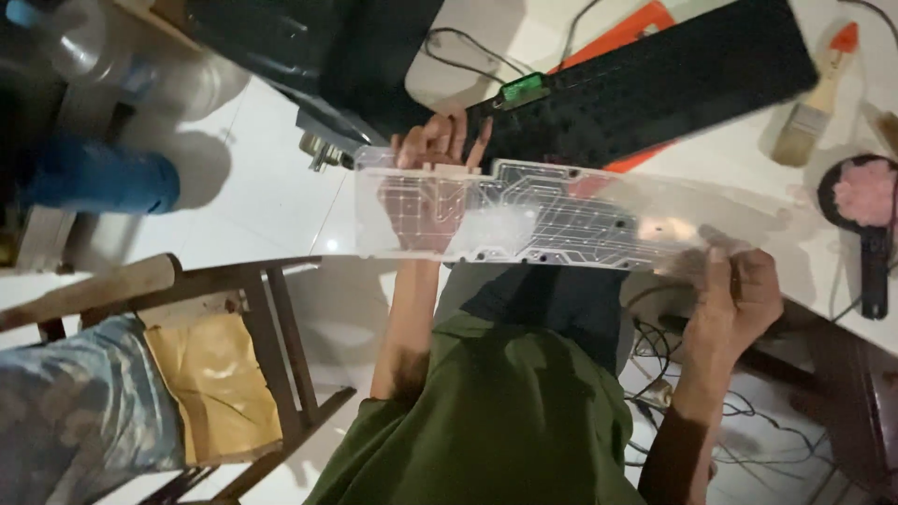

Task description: Testing the functionality of a computer keyboard by pressing keys and inspecting the internal membrane layers.

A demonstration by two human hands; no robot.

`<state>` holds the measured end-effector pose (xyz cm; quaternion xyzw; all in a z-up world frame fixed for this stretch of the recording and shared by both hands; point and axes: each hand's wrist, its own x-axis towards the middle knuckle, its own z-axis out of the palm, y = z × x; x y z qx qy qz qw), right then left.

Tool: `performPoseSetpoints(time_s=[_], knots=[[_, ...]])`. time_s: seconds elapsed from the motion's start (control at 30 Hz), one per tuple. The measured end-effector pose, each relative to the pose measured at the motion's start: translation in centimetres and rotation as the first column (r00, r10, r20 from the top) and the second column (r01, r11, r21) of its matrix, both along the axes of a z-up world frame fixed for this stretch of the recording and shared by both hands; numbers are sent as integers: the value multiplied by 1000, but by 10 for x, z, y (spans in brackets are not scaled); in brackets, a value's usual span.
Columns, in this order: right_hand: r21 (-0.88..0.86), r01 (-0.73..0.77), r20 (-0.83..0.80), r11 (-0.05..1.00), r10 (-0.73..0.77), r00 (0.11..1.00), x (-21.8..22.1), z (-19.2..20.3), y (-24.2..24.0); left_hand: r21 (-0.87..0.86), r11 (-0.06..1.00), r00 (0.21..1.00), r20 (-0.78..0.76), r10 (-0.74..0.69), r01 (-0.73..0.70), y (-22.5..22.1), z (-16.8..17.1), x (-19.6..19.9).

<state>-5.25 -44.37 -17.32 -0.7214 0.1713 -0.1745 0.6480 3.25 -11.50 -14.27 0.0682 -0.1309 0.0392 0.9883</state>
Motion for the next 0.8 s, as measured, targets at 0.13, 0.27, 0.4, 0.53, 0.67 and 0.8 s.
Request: performPoseSetpoints(time_s=[0.13, 0.27, 0.4, 0.53, 0.67, 0.8], knots=[[-161, -68, 81, 985, 82, 993, 4, 10, 5, 133, 991, 1000, -10, -8, 9, 13, -23, -6], [168, -79, 49, 983, 72, 996, 13, -1, -2, 262, 965, 997, -72, 5, 14, 21, -40, -22], [191, -100, -9, 977, 104, 995, 34, 10, -15, 337, 940, 997, -69, -23, 45, 23, -16, -45], [180, -177, 48, 968, 171, 984, 61, 9, -34, 217, 954, 818, -574, -47, 208, 28, 18, -61], [10, -255, 53, 967, 254, 966, 98, 21, -43, 659, 584, 557, -738, 381, 474, 21, 20, -56], [-27, -235, 11, 972, 236, 972, 126, 27, -43, 905, 274, 794, -420, 441, 327, 17, 7, -39]])
